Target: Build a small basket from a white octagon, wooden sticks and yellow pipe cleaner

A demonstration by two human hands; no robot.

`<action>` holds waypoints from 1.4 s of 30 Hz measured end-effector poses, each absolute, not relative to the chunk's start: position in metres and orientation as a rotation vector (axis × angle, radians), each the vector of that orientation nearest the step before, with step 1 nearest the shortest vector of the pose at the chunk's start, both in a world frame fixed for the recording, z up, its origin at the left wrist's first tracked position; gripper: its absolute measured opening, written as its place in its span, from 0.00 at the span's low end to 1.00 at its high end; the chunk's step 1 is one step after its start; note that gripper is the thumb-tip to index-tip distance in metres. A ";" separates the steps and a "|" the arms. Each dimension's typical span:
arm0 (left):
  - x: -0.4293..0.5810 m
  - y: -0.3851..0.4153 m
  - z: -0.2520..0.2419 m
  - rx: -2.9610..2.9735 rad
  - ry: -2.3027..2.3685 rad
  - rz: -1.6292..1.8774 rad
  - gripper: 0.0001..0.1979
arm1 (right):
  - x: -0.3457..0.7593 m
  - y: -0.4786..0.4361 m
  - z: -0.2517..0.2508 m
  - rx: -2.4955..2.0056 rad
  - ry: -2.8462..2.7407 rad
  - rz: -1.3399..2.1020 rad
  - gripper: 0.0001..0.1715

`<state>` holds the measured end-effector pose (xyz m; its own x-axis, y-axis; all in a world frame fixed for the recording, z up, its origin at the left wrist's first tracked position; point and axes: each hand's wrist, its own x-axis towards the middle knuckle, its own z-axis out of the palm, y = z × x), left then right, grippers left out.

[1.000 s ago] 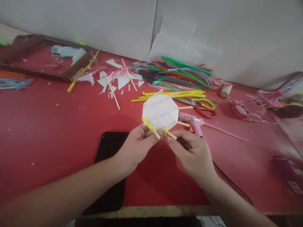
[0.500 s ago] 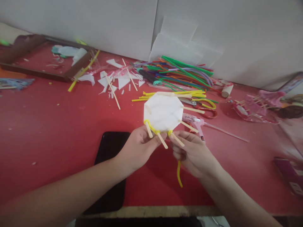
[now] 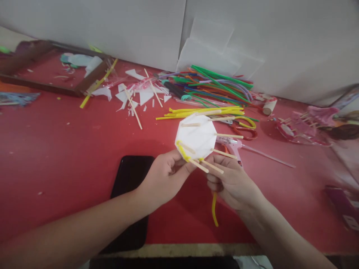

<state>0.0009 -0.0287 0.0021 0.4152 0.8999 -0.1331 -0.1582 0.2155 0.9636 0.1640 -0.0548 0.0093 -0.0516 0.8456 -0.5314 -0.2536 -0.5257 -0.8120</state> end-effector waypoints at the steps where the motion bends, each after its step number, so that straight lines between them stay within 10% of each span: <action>1: 0.001 -0.029 0.001 1.095 0.844 0.866 0.11 | 0.164 -0.055 0.010 -1.410 -0.694 1.682 0.30; 20: 0.005 -0.020 -0.009 0.633 0.673 0.853 0.03 | 0.167 -0.062 0.022 -1.647 -1.466 0.722 0.07; 42: 0.000 -0.022 -0.006 0.967 0.832 0.872 0.16 | 0.196 -0.058 0.021 -1.599 -1.576 0.762 0.05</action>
<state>0.0005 -0.0223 -0.0062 0.4070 0.8925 -0.1942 -0.2361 0.3081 0.9216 0.1961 -0.0579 0.0214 0.0637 0.9938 0.0907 0.5465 0.0413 -0.8365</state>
